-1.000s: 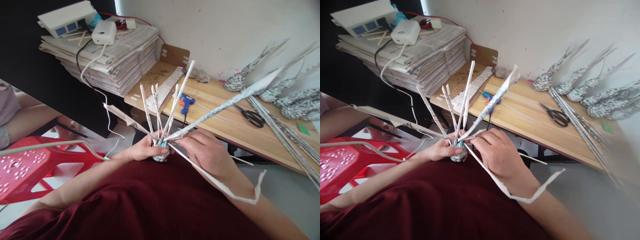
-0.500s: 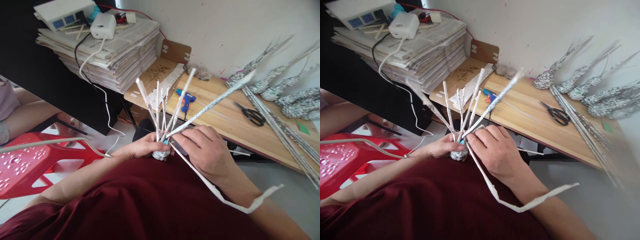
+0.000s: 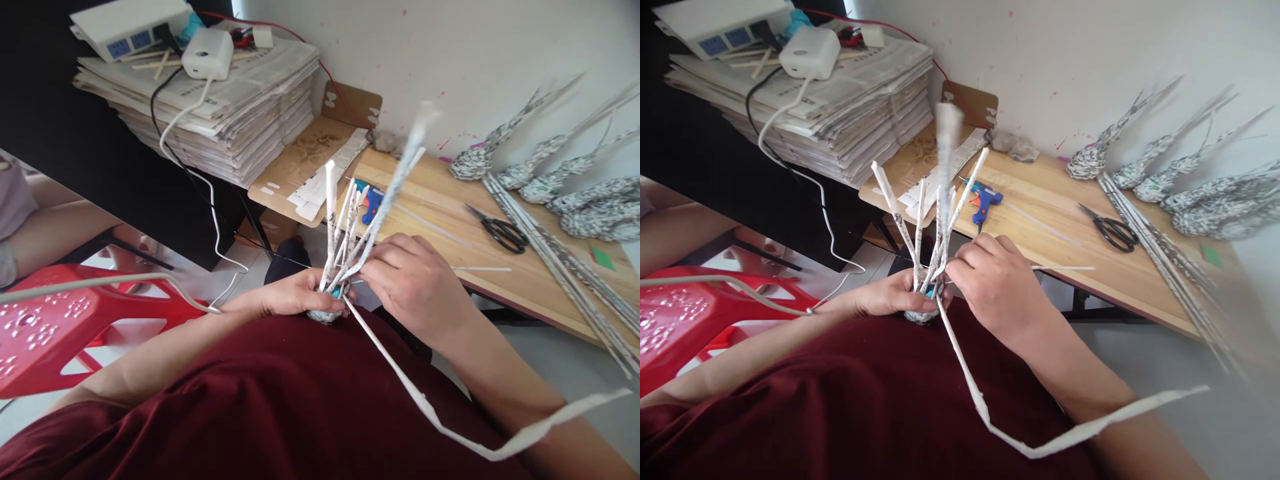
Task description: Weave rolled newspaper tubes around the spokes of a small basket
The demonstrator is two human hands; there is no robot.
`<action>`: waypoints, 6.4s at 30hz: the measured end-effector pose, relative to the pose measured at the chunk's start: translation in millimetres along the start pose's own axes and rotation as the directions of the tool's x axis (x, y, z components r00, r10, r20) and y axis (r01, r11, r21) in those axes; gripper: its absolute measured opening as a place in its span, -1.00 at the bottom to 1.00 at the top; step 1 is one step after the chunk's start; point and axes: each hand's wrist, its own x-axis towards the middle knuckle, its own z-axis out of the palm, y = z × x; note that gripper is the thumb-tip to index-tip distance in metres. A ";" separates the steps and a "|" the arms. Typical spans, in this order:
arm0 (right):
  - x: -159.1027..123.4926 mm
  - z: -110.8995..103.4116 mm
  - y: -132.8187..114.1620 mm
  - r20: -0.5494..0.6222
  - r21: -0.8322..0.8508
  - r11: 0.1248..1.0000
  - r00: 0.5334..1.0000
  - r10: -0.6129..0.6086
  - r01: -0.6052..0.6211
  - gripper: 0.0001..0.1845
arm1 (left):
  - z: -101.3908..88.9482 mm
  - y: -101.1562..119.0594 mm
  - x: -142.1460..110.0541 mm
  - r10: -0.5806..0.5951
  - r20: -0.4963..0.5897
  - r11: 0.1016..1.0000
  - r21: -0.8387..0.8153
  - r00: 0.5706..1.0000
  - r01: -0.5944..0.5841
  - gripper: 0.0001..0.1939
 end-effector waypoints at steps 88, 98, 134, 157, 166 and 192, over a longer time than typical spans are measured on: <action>-22.1 29.9 -23.7 0.176 0.707 0.502 0.811 0.558 -0.498 -0.79 | 5.3 -32.1 13.4 0.014 -0.193 0.843 -0.525 0.981 -0.115 -0.57; -24.5 37.7 -23.9 0.249 0.828 0.339 0.836 0.490 -0.446 -0.75 | 3.9 -34.8 15.3 0.034 -0.158 0.828 -0.548 0.987 -0.117 -0.59; -23.7 23.0 -12.5 0.078 0.708 0.619 0.909 0.410 -0.340 -0.88 | 9.3 -28.8 16.8 0.043 -0.220 0.932 -0.343 0.975 -0.118 -0.60; -3.4 20.9 -22.1 0.164 0.741 0.527 0.873 0.460 -0.417 -0.90 | 0.5 -20.8 15.5 0.124 -0.098 0.978 0.178 0.987 -0.106 -0.59; -8.7 29.1 -19.4 0.212 0.813 0.345 0.791 0.574 -0.469 -0.82 | 4.8 -6.3 10.5 0.069 -0.102 0.979 0.199 0.992 -0.047 -0.63; -7.0 29.9 -26.3 0.208 0.843 0.313 0.801 0.562 -0.438 -0.84 | 12.0 -1.9 12.4 0.235 -0.028 0.900 0.384 0.972 -0.206 -0.61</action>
